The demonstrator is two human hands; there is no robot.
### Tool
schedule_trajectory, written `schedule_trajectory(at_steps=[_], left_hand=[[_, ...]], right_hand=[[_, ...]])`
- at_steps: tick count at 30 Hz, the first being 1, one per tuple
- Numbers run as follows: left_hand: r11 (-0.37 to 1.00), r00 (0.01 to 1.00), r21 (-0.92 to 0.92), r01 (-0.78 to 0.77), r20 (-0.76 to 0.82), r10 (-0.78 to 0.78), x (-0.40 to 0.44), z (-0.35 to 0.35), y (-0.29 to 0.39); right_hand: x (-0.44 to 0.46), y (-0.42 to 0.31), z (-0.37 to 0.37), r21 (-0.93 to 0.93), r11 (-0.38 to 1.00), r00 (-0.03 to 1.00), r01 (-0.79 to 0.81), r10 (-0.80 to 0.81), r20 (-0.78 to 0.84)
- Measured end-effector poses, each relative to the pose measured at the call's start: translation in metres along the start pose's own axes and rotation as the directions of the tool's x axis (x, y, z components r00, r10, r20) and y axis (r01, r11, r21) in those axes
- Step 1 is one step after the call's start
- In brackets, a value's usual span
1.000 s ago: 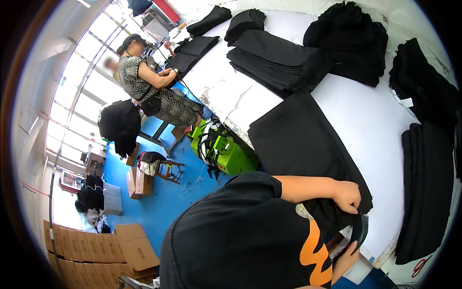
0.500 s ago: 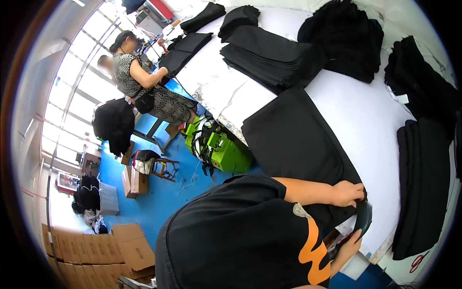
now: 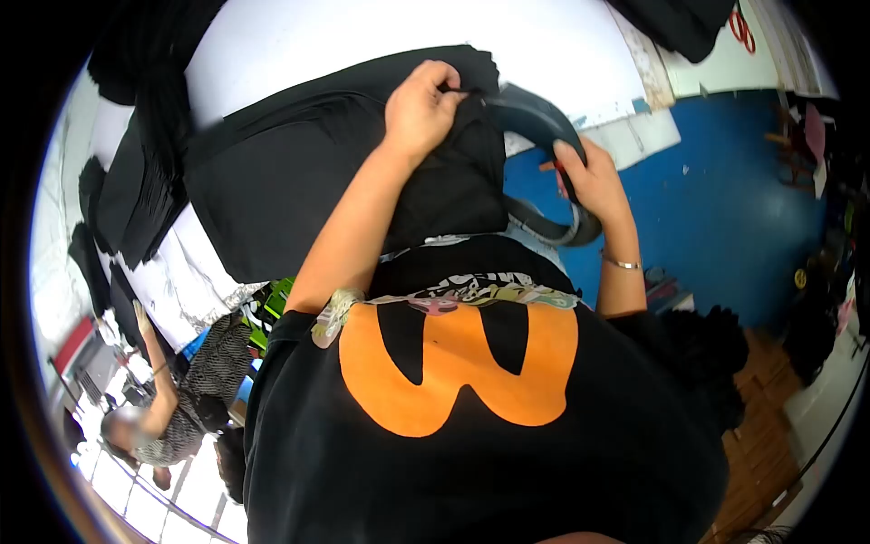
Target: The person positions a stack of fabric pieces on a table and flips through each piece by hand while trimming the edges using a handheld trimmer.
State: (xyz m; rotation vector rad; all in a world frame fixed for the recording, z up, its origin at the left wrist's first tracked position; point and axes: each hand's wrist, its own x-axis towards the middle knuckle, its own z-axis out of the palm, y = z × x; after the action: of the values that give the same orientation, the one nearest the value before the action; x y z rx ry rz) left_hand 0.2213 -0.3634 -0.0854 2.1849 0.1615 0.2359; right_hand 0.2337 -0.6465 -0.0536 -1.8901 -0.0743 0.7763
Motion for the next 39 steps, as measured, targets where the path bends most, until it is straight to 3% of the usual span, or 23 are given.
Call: schedule_trajectory(at_steps=[2, 6, 7, 9, 11, 12, 13, 15, 16, 17, 19, 20, 21, 23, 25, 26, 27, 28, 29, 31, 35, 38, 39], left_hand=[[0.997, 0.996, -0.026, 0.072, 0.051, -0.071, 0.006, -0.002, 0.001], [0.997, 0.998, -0.079, 0.022, 0.052, -0.018, 0.009, -0.005, -0.004], [0.994, 0.996, -0.096, 0.06, 0.065, -0.054, 0.007, -0.006, 0.0], [0.988, 0.992, -0.123, 0.095, 0.088, -0.084, 0.009, -0.008, 0.003], [0.998, 0.999, -0.061, 0.033, 0.036, -0.031, 0.009, -0.005, 0.001], [0.995, 0.995, -0.054, 0.087, 0.051, -0.085, 0.011, -0.005, 0.0], [0.996, 0.995, -0.051, 0.08, 0.057, -0.077, 0.012, -0.007, 0.001], [0.992, 0.988, -0.095, -0.086, 0.121, 0.097, 0.009, -0.019, 0.007], [0.997, 0.944, 0.075, -0.015, 0.33, -0.011, 0.006, -0.041, 0.028], [0.959, 0.817, 0.283, -0.015, 0.557, -0.152, 0.007, -0.064, 0.049], [0.884, 0.672, 0.454, 0.109, 0.621, -0.403, 0.007, -0.077, 0.06], [0.754, 0.769, 0.616, -0.226, 0.588, -0.251, 0.004, -0.073, 0.05], [0.619, 0.866, 0.686, -0.383, 0.5, -0.019, 0.006, -0.066, 0.046], [0.776, 0.967, 0.579, -0.251, 0.194, 0.168, 0.021, -0.045, 0.042], [0.641, 0.877, 0.649, -0.411, 0.09, 0.471, 0.04, -0.023, 0.026], [0.731, 0.941, 0.601, -0.322, 0.12, 0.316, 0.043, -0.011, 0.011], [0.867, 0.954, 0.4, -0.298, 0.099, 0.282, 0.045, -0.005, -0.006], [0.947, 0.976, 0.233, -0.219, 0.054, 0.213, 0.044, -0.005, -0.009], [0.99, 0.991, 0.055, -0.131, 0.024, 0.13, 0.044, -0.005, -0.013], [0.991, 0.991, 0.017, -0.131, -0.002, 0.131, 0.045, -0.006, -0.011], [0.988, 0.992, -0.11, -0.11, -0.069, 0.102, 0.042, -0.004, -0.015], [0.983, 1.0, -0.183, -0.013, -0.006, 0.012, 0.041, -0.006, -0.023], [0.98, 0.998, -0.188, -0.058, -0.009, 0.057, 0.042, -0.007, -0.023]], right_hand=[[0.017, -0.028, 0.015, 0.025, 0.997, 0.993, 0.08, -0.077, -0.085], [0.024, -0.039, 0.021, 0.066, 0.994, 0.988, 0.083, -0.073, -0.138], [0.019, -0.035, 0.016, 0.077, 0.994, 0.987, 0.082, -0.07, -0.144], [-0.001, -0.024, 0.002, 0.054, 0.998, 1.0, 0.013, -0.014, 0.021], [0.0, -0.026, 0.007, 0.004, 1.0, 1.0, -0.001, 0.001, -0.01], [0.009, -0.034, 0.015, 0.004, 0.999, 0.996, 0.041, -0.04, -0.076], [0.021, -0.038, 0.022, 0.0, 0.996, 0.986, 0.087, -0.087, -0.143], [0.029, -0.038, 0.025, 0.045, 0.993, 0.98, 0.105, -0.096, -0.174], [0.024, -0.037, 0.02, 0.038, 0.997, 0.987, 0.071, -0.065, -0.15], [0.019, -0.033, 0.013, 0.031, 0.999, 0.991, 0.036, -0.032, -0.128], [0.004, -0.016, -0.001, 0.1, 0.994, 0.998, 0.038, -0.034, -0.049], [0.004, -0.015, -0.003, 0.072, 0.997, 0.999, 0.041, -0.04, -0.013], [0.006, -0.017, -0.007, 0.043, 0.998, 0.999, 0.044, -0.045, 0.022], [0.026, -0.025, 0.003, 0.015, 0.997, 0.996, 0.078, -0.078, -0.032], [0.034, -0.031, 0.012, 0.066, 0.996, 0.993, 0.064, -0.057, -0.101], [0.033, -0.031, 0.012, 0.094, 0.995, 0.992, 0.04, -0.029, -0.12], [0.034, -0.032, 0.012, 0.121, 0.992, 0.99, 0.022, -0.005, -0.139], [0.027, -0.023, 0.001, 0.119, 0.992, 0.999, 0.033, -0.029, -0.042], [0.022, -0.016, -0.004, 0.122, 0.992, 0.999, 0.034, -0.029, -0.045], [0.015, -0.01, -0.007, 0.142, 0.99, 0.999, 0.007, -0.012, 0.036], [0.055, -0.029, 0.007, 0.154, 0.975, 0.987, 0.158, -0.152, -0.05], [0.049, -0.031, 0.001, 0.183, 0.978, 0.995, 0.096, -0.1, 0.011], [0.043, -0.026, -0.004, 0.183, 0.978, 0.995, 0.099, -0.103, 0.013]])
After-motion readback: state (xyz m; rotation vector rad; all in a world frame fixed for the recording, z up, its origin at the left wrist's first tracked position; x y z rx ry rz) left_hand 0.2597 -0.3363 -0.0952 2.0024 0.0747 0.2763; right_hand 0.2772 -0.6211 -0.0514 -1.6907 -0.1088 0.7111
